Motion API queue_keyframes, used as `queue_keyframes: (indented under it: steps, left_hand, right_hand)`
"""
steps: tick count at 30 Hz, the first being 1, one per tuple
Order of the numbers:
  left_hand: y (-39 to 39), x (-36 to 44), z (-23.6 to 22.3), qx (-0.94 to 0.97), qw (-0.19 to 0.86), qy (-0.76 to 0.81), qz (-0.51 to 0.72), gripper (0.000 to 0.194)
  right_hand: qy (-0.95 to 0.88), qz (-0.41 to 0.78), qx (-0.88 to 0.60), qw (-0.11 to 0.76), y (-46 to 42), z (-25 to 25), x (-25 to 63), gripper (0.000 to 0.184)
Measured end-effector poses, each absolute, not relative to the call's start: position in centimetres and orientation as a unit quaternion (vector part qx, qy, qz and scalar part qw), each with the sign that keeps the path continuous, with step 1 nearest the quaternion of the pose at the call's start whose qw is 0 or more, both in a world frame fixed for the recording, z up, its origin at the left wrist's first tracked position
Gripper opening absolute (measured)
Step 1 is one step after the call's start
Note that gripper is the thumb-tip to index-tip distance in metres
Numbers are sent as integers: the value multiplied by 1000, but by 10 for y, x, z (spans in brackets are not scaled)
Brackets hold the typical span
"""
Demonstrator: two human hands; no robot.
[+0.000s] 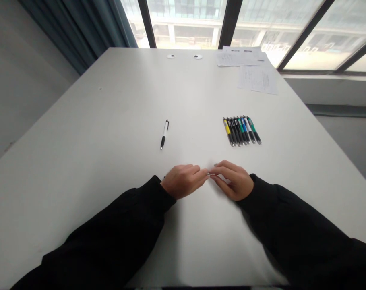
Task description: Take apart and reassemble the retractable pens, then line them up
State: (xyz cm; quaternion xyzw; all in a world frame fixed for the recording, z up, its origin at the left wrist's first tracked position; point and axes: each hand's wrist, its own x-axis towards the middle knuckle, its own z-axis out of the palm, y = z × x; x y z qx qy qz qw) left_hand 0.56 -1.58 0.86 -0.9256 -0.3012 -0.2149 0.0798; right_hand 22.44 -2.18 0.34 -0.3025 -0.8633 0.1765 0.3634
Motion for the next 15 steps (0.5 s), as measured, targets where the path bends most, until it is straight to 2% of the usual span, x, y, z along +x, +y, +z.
queue_keyframes:
  steps: [5,10,15]
  left_hand:
    - [-15,5,10,-929,80,-294,-210,22]
    - [-14,3,8,-917,91,-322,-218,21]
    - [-13,2,5,-921,85,-313,-217,20]
  right_hand:
    - [-856,202,-308,363,-21,4,227,14]
    - [-803,186,-395,405,-15,10,241,4]
    - [-781,129,-466,395,-3,0,248,8]
